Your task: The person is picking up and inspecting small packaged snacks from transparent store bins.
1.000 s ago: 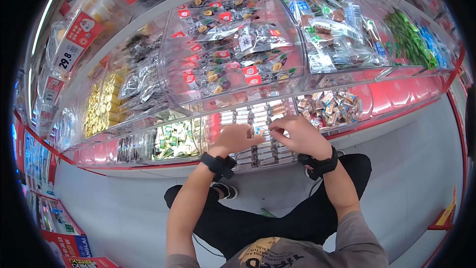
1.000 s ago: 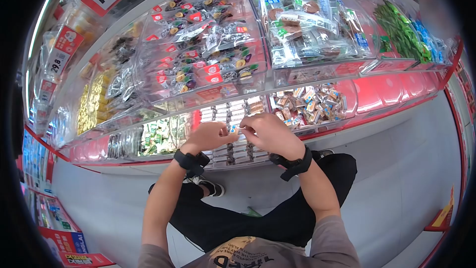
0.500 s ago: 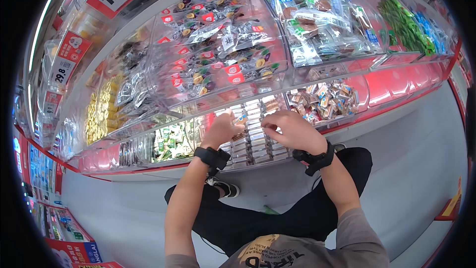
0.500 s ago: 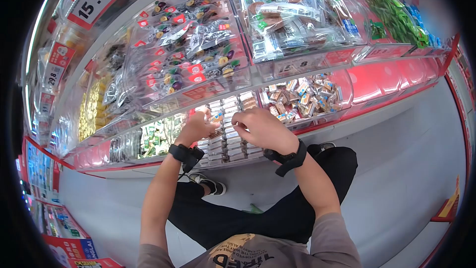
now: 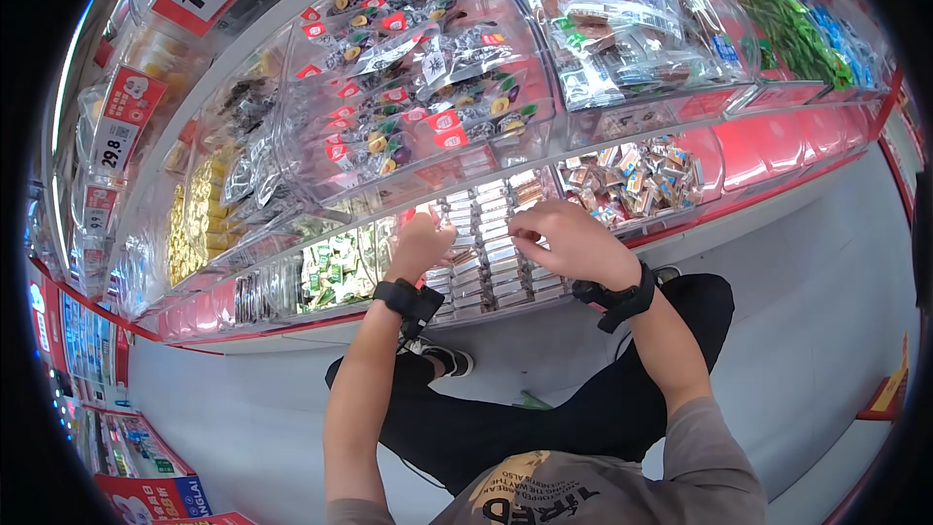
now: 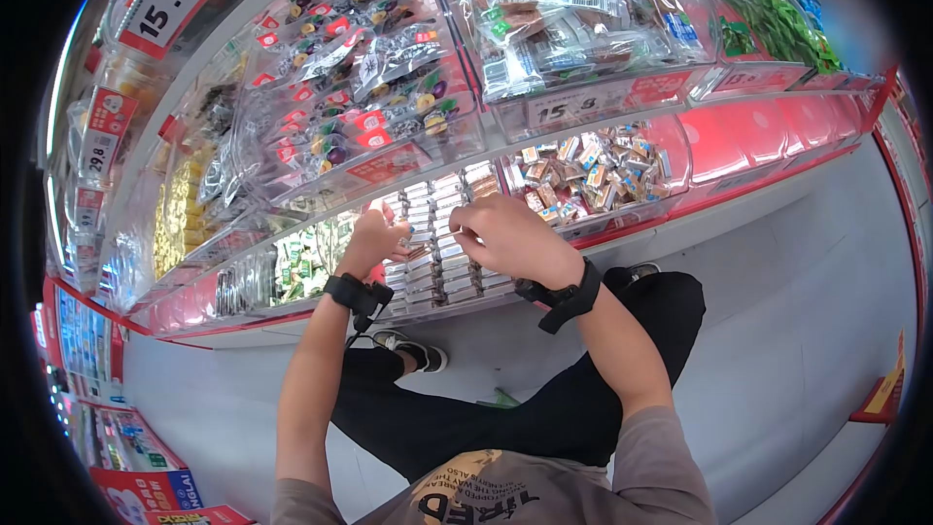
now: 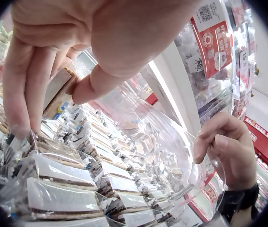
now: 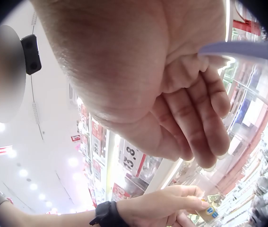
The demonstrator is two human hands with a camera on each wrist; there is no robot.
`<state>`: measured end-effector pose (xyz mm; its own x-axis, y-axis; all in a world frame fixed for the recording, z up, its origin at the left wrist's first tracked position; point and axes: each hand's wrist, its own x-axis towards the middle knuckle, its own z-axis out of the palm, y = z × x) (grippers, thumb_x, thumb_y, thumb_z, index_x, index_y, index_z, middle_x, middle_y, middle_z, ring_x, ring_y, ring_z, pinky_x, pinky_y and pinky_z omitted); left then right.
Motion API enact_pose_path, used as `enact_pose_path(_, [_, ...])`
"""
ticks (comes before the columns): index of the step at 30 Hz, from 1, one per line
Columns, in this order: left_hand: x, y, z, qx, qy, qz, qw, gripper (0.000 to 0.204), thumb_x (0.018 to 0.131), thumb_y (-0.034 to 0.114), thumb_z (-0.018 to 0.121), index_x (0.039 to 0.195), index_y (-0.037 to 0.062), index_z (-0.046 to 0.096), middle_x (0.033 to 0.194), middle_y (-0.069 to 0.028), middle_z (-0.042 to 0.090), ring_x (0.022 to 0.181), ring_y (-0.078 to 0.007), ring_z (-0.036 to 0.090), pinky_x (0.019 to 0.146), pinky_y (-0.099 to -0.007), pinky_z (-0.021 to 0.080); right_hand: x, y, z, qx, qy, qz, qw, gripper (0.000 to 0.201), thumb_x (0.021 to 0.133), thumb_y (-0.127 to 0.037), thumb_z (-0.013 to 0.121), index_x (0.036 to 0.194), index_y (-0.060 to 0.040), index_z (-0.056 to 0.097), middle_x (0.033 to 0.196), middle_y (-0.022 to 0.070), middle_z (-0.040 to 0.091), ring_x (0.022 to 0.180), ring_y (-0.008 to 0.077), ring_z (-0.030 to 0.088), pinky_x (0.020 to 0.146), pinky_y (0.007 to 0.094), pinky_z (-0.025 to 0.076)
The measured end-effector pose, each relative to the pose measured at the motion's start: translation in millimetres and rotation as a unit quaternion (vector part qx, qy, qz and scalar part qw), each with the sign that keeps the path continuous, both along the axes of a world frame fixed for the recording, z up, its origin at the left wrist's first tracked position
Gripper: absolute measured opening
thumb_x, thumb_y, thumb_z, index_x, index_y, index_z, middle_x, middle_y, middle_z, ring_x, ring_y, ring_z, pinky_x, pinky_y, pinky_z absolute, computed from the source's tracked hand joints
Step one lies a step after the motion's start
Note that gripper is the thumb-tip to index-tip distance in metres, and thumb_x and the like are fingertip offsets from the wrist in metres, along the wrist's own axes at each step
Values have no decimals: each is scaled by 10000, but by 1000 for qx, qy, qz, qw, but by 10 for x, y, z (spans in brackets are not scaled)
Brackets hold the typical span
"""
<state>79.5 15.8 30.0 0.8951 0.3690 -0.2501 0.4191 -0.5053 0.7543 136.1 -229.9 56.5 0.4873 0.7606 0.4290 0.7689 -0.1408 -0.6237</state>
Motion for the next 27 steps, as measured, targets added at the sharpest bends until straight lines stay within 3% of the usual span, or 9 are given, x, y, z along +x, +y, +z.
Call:
enact_pose_path(3, [-18, 25, -7, -49, -12, 11, 999, 333, 807, 108, 606, 1025, -114, 488, 775, -174, 621, 648, -242, 698, 449, -306, 558, 0, 3, -4, -3, -5, -1, 1000, 113, 827, -135, 606, 864, -30, 626, 756, 125, 631, 756, 298, 606, 717, 399, 458])
enact_pose_path(6, [-14, 36, -2, -27, -6, -14, 1000, 337, 793, 92, 615, 1043, -90, 482, 759, -156, 623, 613, -224, 687, 451, -302, 552, -16, -5, 23, -6, 4, -5, 1000, 117, 829, -139, 603, 865, -30, 627, 759, 124, 632, 758, 298, 605, 725, 399, 456])
enact_pose_path(12, [-18, 38, 7, 27, 15, -102, 994, 238, 775, 109, 639, 973, -22, 642, 812, -144, 669, 527, -150, 640, 491, -262, 522, -4, 2, 3, -6, -4, -1, 1000, 121, 829, -140, 604, 868, -28, 629, 761, 123, 631, 758, 303, 603, 735, 400, 454])
enact_pose_path(15, [-62, 94, 34, -14, 30, -125, 992, 228, 774, 142, 639, 956, 20, 702, 866, -158, 686, 635, -176, 671, 603, -293, 536, 2, 5, -26, -1, -11, -6, 1000, 118, 828, -137, 603, 868, -29, 630, 759, 121, 630, 754, 299, 602, 731, 398, 455])
enact_pose_path(18, [-77, 249, -160, 33, -40, -188, 981, 289, 766, 177, 653, 1012, 30, 696, 884, -164, 687, 789, -241, 677, 726, -341, 525, -19, 0, 18, -10, -2, -11, 1000, 112, 828, -131, 601, 868, -30, 630, 763, 118, 632, 754, 293, 603, 726, 396, 455])
enact_pose_path(21, [-66, 127, -85, 125, -7, -178, 976, 301, 803, 166, 653, 1033, -29, 665, 865, -142, 688, 794, -179, 672, 674, -301, 537, -8, 2, 12, 0, -13, -2, 1000, 107, 827, -125, 599, 867, -30, 629, 766, 117, 633, 753, 291, 604, 719, 393, 454])
enact_pose_path(24, [-115, -56, -32, 202, -63, -165, 963, 269, 808, 204, 668, 980, -2, 683, 851, -142, 682, 813, -230, 664, 716, -333, 516, 4, 5, -17, 2, -7, -2, 1000, 107, 828, -126, 598, 861, -29, 626, 760, 116, 629, 753, 294, 603, 722, 395, 451])
enact_pose_path(27, [-69, -53, -51, 198, -49, -184, 962, 264, 798, 241, 687, 956, 29, 690, 805, -148, 670, 807, -279, 655, 726, -362, 500, -3, -6, -23, 7, -12, -1, 1000, 107, 829, -127, 597, 859, -28, 623, 758, 116, 628, 762, 297, 602, 732, 397, 449])
